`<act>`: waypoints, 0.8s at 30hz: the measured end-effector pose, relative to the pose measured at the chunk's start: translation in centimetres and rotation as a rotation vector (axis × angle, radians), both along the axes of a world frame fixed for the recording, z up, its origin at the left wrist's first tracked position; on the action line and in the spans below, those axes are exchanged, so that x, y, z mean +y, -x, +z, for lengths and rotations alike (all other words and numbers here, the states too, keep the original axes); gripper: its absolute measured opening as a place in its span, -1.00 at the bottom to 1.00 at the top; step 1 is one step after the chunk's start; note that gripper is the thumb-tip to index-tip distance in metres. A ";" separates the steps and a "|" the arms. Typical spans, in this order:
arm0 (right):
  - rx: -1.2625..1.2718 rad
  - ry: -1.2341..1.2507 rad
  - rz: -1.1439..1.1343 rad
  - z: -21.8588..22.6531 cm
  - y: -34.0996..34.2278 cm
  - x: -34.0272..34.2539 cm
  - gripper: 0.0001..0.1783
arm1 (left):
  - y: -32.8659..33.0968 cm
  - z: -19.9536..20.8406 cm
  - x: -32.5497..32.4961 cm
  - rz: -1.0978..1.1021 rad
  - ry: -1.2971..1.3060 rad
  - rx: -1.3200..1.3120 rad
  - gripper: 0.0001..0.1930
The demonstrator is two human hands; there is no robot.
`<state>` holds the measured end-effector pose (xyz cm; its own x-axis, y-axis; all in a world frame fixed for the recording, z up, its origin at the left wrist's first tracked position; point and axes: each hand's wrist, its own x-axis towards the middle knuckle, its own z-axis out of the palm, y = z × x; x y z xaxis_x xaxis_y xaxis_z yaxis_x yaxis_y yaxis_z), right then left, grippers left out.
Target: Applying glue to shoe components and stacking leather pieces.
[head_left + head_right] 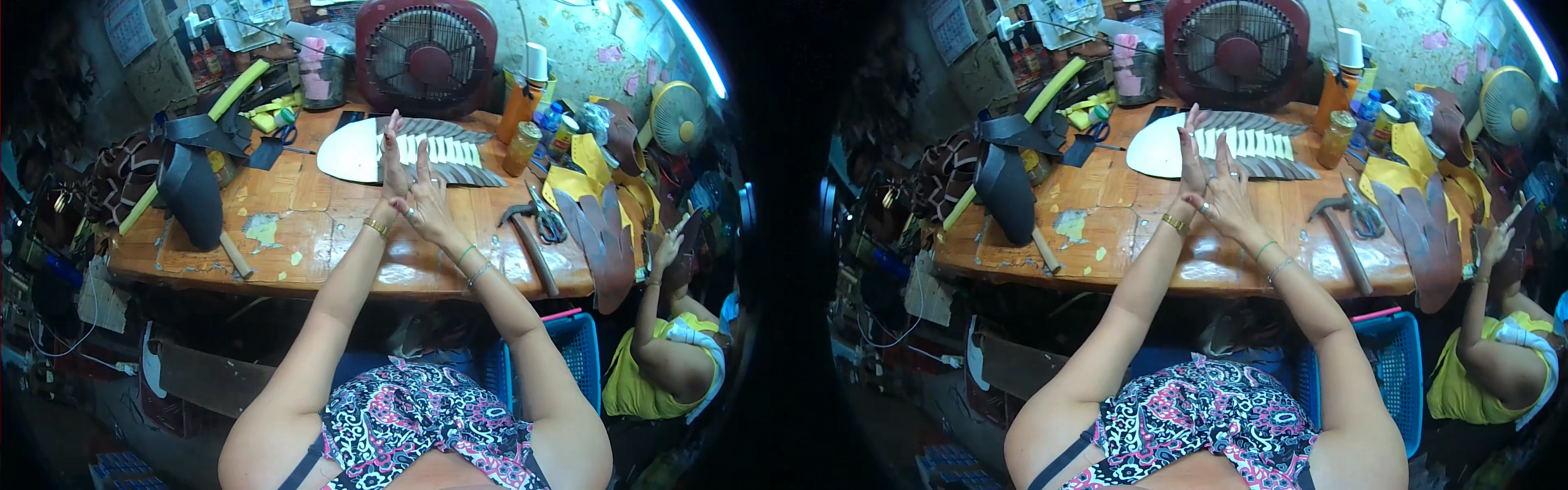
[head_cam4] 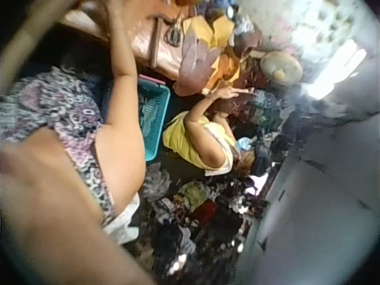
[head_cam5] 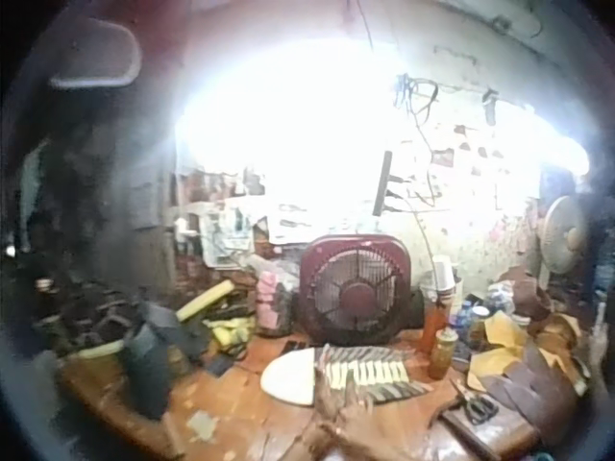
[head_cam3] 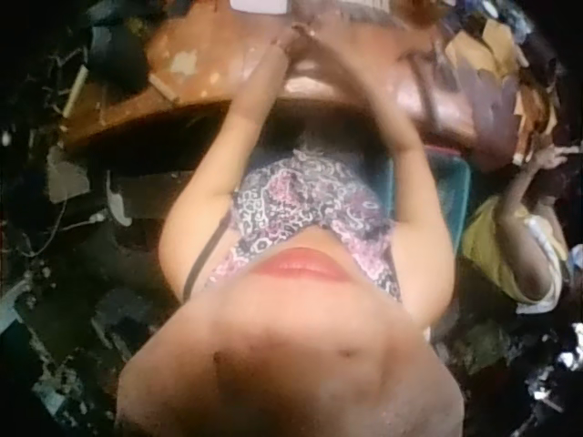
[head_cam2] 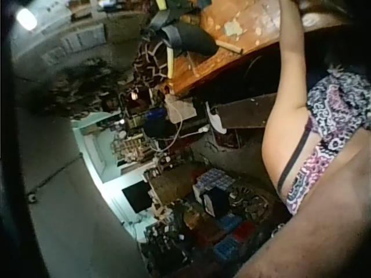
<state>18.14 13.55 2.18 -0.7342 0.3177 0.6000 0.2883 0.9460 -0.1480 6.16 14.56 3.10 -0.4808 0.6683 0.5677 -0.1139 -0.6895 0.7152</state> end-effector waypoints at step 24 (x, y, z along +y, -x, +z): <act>0.431 0.691 0.430 0.0 4.9 -3.4 -0.01 | 8.2 2.3 -4.6 -0.406 -0.401 -0.523 0.35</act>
<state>13.26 10.18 2.15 -0.6294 0.4587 0.6273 -0.2788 0.6202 -0.7332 -2.00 9.95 5.41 -0.5144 0.6407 0.5700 -0.6672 -0.7166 0.2033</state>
